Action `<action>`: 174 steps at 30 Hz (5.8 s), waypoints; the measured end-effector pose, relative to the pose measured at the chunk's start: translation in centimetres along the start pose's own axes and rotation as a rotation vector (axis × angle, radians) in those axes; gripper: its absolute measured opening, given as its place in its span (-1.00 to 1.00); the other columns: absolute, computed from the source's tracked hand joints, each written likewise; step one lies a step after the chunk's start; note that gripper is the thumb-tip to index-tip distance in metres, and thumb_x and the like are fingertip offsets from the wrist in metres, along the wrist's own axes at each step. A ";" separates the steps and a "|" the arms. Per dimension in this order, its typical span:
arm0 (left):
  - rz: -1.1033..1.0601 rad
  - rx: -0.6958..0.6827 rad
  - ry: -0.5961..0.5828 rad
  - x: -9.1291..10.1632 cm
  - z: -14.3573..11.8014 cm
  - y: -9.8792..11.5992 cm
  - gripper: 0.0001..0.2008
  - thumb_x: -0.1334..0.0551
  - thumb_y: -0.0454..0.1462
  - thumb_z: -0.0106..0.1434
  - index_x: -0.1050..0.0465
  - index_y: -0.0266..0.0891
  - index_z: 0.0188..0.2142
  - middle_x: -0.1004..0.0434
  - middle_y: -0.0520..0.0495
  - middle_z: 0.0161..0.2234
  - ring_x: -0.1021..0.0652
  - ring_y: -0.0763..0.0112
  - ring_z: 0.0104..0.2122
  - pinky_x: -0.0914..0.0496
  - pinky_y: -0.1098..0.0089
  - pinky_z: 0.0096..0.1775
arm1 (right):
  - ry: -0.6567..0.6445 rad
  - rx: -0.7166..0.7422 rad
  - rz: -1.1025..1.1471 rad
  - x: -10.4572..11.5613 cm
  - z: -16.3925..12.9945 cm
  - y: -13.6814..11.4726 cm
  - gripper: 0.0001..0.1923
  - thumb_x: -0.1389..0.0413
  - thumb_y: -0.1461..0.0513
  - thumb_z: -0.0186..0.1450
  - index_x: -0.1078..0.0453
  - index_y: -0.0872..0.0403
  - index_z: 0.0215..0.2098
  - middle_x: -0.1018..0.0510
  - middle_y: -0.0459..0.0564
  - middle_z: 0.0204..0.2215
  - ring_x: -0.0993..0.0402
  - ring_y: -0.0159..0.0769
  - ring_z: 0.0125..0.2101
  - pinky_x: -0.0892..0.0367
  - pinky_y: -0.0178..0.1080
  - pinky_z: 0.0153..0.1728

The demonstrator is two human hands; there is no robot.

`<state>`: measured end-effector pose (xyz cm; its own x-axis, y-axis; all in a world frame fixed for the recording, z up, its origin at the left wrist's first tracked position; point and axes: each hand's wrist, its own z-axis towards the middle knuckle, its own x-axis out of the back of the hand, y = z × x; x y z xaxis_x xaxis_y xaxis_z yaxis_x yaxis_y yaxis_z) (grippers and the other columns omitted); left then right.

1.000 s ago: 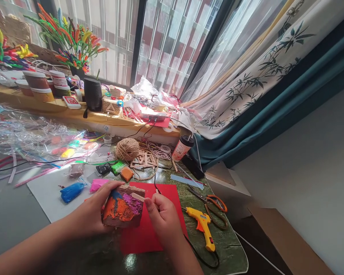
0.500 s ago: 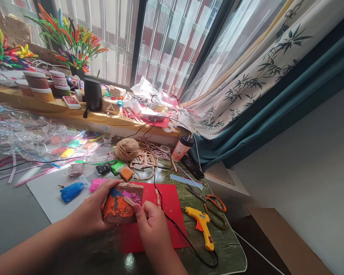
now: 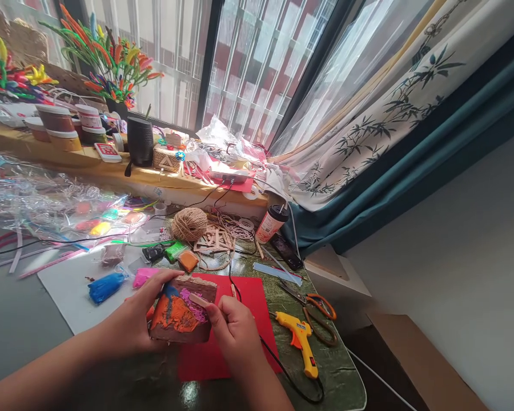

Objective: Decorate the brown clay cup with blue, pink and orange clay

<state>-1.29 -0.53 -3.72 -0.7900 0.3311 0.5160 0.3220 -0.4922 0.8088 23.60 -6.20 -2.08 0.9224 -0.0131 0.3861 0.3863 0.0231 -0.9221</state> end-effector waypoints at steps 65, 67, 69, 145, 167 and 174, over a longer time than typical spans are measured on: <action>0.158 -0.040 -0.053 -0.7 -0.3 -1.0 0.06 -0.55 -0.23 0.09 -0.02 0.06 0.45 -0.34 -0.24 0.38 -0.47 -0.15 0.33 -0.46 0.00 0.30 | 0.146 0.412 -0.368 1.5 -1.9 -2.1 -0.48 0.02 0.00 0.62 -0.12 -0.03 -0.49 -0.22 -0.17 -0.57 -0.17 -0.30 -0.55 -0.03 -0.20 -0.48; 0.147 -0.069 -0.045 -0.5 -0.3 -0.9 0.07 -0.55 -0.24 0.08 -0.01 0.09 0.45 -0.35 -0.22 0.37 -0.50 -0.13 0.31 -0.47 0.03 0.29 | 0.047 0.177 -0.221 1.1 -1.2 -1.4 -0.43 0.04 -0.13 0.59 -0.08 -0.05 -0.50 -0.16 -0.20 -0.58 -0.14 -0.32 -0.56 -0.03 -0.23 -0.51; 0.140 -0.110 -0.046 -0.4 -0.3 -0.8 0.08 -0.57 -0.22 0.09 0.01 0.12 0.45 -0.35 -0.21 0.36 -0.50 -0.11 0.31 -0.48 0.05 0.28 | -0.051 0.066 -0.155 0.8 -0.6 -1.1 -0.38 0.04 -0.23 0.54 -0.08 -0.05 -0.51 -0.17 -0.19 -0.58 -0.15 -0.31 -0.53 -0.05 -0.24 -0.49; 0.128 -0.208 -0.060 -0.3 -0.2 -0.7 0.16 -0.65 -0.14 0.01 0.00 0.15 0.44 -0.40 -0.22 0.30 -0.54 -0.09 0.24 -0.51 0.07 0.22 | -0.152 -0.023 -0.246 0.6 -0.4 -3.1 -0.45 -0.03 -0.16 0.47 -0.13 -0.03 -0.53 -0.21 -0.17 -0.57 -0.12 -0.30 -0.51 0.04 -0.23 -0.46; 0.058 -0.156 -0.107 -0.1 -0.3 -0.7 0.14 -0.61 -0.19 0.03 0.04 0.18 0.43 -0.33 -0.17 0.37 -0.47 -0.09 0.32 -0.43 0.04 0.31 | -0.071 -0.067 -0.043 2.2 -0.7 -2.8 -0.31 -0.06 -0.36 0.39 -0.16 -0.02 -0.54 -0.15 -0.18 -0.56 -0.09 -0.31 -0.50 -0.04 -0.25 -0.46; 0.000 -0.103 -0.061 -0.2 -0.7 -0.8 0.13 -0.58 -0.21 0.02 0.03 0.16 0.44 -0.38 -0.17 0.32 -0.58 -0.07 0.21 -0.50 0.07 0.22 | 0.000 0.009 0.171 0.8 0.0 -1.6 -0.38 -0.13 -0.26 0.44 -0.37 0.02 -0.49 -0.31 -0.14 -0.54 -0.20 -0.29 -0.48 -0.19 -0.25 -0.43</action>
<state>-1.81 -0.77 -4.68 -0.7559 0.3777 0.5347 0.2645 -0.5710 0.7772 23.69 -6.24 -0.33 0.9747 -0.0079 0.2234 0.2235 0.0341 -0.9741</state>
